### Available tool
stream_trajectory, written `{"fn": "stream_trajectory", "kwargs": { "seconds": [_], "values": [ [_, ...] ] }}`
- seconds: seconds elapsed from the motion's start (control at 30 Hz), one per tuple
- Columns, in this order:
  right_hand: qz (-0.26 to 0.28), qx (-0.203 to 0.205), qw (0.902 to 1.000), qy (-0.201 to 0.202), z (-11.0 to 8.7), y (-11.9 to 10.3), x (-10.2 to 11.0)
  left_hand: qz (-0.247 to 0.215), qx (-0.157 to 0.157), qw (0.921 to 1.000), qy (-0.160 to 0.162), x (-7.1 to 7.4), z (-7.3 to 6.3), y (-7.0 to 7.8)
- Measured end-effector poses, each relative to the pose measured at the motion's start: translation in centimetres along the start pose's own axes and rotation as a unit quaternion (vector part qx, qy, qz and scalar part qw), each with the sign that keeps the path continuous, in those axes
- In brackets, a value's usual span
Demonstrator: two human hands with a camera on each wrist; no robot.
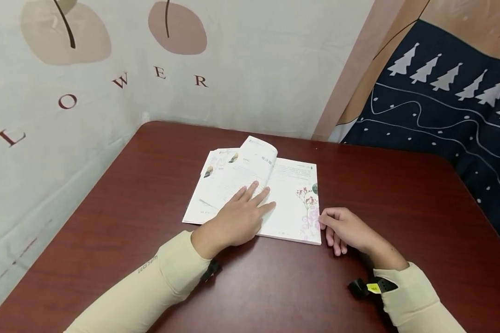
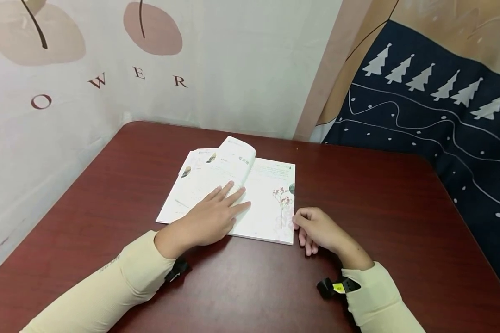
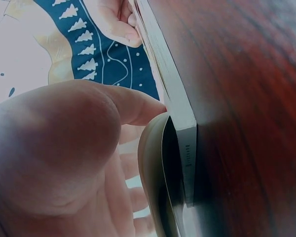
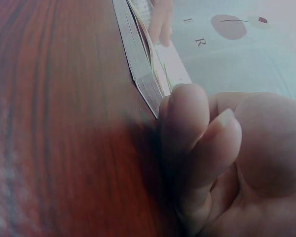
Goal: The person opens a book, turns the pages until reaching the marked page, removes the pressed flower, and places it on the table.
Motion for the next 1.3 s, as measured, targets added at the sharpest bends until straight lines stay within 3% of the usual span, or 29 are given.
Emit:
{"fn": "stream_trajectory", "kwargs": {
  "seconds": [0.2,0.37,0.53,0.77,1.3],
  "values": [
    [0.002,-0.004,1.0000,-0.004,0.07,0.18,-0.15,-0.002,0.022,0.9996,-0.019,-0.29,0.04,-0.15],
    [-0.001,0.000,1.0000,0.004,0.09,0.06,-0.03,0.002,0.020,0.9997,-0.013,-0.34,0.20,-0.23],
    [0.001,-0.004,1.0000,-0.004,0.06,0.06,-0.10,-0.006,0.017,0.9994,-0.031,-0.50,0.20,-0.21],
    [-0.008,-0.010,0.9998,0.014,0.10,-0.33,0.02,-0.009,0.013,0.9991,-0.039,-0.29,0.41,-0.11],
    [0.003,-0.070,0.9949,0.073,0.31,-0.45,0.02,-0.020,0.012,0.9991,-0.037,-0.36,0.37,-0.11]
  ]
}}
Point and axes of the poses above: each hand's wrist, its own z-axis towards the middle knuckle, its own x-axis out of the back of the hand, y = z × x, the point moved 2 cm from there along z, towards the middle knuckle, and after that the axes turned 5 degrees about -z, right-handed, at the moved point
